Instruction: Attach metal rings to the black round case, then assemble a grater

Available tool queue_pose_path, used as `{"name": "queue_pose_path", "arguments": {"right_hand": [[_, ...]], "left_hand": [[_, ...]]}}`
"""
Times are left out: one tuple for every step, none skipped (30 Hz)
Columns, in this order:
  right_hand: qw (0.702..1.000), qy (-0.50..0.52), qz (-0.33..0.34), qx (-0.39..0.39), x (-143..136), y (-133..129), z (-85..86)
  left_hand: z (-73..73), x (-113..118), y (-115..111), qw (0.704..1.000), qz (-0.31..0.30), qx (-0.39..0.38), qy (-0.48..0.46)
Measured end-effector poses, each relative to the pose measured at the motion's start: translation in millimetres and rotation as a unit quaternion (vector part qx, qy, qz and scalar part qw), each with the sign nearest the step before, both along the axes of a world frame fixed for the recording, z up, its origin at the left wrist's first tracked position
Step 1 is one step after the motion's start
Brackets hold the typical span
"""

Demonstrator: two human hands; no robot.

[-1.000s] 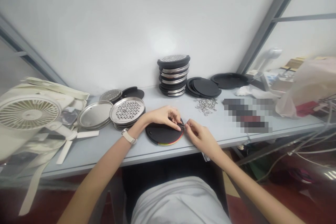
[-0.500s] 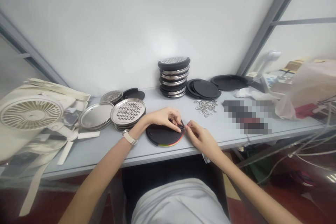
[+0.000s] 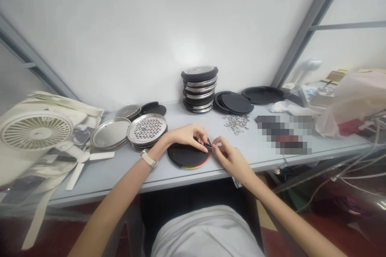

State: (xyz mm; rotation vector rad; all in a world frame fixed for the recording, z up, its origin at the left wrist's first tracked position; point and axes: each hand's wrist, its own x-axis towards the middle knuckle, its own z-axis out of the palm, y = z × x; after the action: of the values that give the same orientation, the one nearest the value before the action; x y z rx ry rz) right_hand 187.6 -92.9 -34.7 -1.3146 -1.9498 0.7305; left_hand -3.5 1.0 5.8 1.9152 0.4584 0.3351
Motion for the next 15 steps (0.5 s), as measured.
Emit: {"name": "queue_pose_path", "arguments": {"right_hand": [[1.0,-0.001,0.001,0.001,-0.1,-0.1,0.2],[1.0,-0.002,0.001,0.002,-0.2,-0.1,0.4],[1.0,-0.003,0.002,0.002,-0.3,-0.1,0.6],[1.0,-0.003,0.003,0.001,-0.3,-0.1,0.7],[1.0,-0.003,0.004,-0.001,-0.3,-0.1,0.7],[1.0,-0.002,0.006,-0.002,-0.3,0.0,0.7],[1.0,0.0,0.008,-0.003,-0.2,0.2,0.5],[1.0,0.001,0.009,-0.004,-0.1,0.3,0.3],[1.0,0.002,0.009,-0.005,0.1,0.4,0.0],[1.0,0.003,0.01,-0.006,0.2,0.5,-0.4],[1.0,0.003,0.01,-0.007,0.3,0.5,-0.6],[1.0,0.003,0.01,-0.008,0.4,0.5,-0.8],[1.0,0.003,0.01,-0.008,0.4,0.5,-0.9],[1.0,0.004,0.009,-0.006,0.4,0.4,-0.9],[1.0,0.003,0.008,-0.003,0.4,0.3,-0.8]], "left_hand": [[-0.1,0.0,0.2,1.0,-0.001,0.004,0.0],[-0.2,-0.1,0.4,1.0,-0.001,0.008,0.001],[-0.2,-0.2,0.6,1.0,-0.001,0.012,0.002],[-0.3,-0.3,0.8,1.0,-0.001,0.014,0.003],[-0.5,-0.4,0.9,1.0,-0.002,0.017,0.004],[-0.7,-0.5,1.1,1.0,-0.004,0.018,0.003],[-1.0,-0.5,1.3,1.0,-0.006,0.017,0.0],[-1.4,-0.5,1.4,1.0,-0.009,0.016,-0.004],[-1.7,-0.4,1.6,1.0,-0.011,0.013,-0.006],[-2.1,-0.3,1.8,1.0,-0.011,0.011,-0.008],[-2.4,-0.1,1.9,1.0,-0.011,0.01,-0.009],[-2.5,0.0,2.0,1.0,-0.012,0.009,-0.009],[-2.6,0.2,2.1,1.0,-0.012,0.009,-0.008],[-2.7,0.4,2.1,1.0,-0.012,0.009,-0.008],[-2.6,0.5,2.0,1.0,-0.011,0.008,-0.007]]}}
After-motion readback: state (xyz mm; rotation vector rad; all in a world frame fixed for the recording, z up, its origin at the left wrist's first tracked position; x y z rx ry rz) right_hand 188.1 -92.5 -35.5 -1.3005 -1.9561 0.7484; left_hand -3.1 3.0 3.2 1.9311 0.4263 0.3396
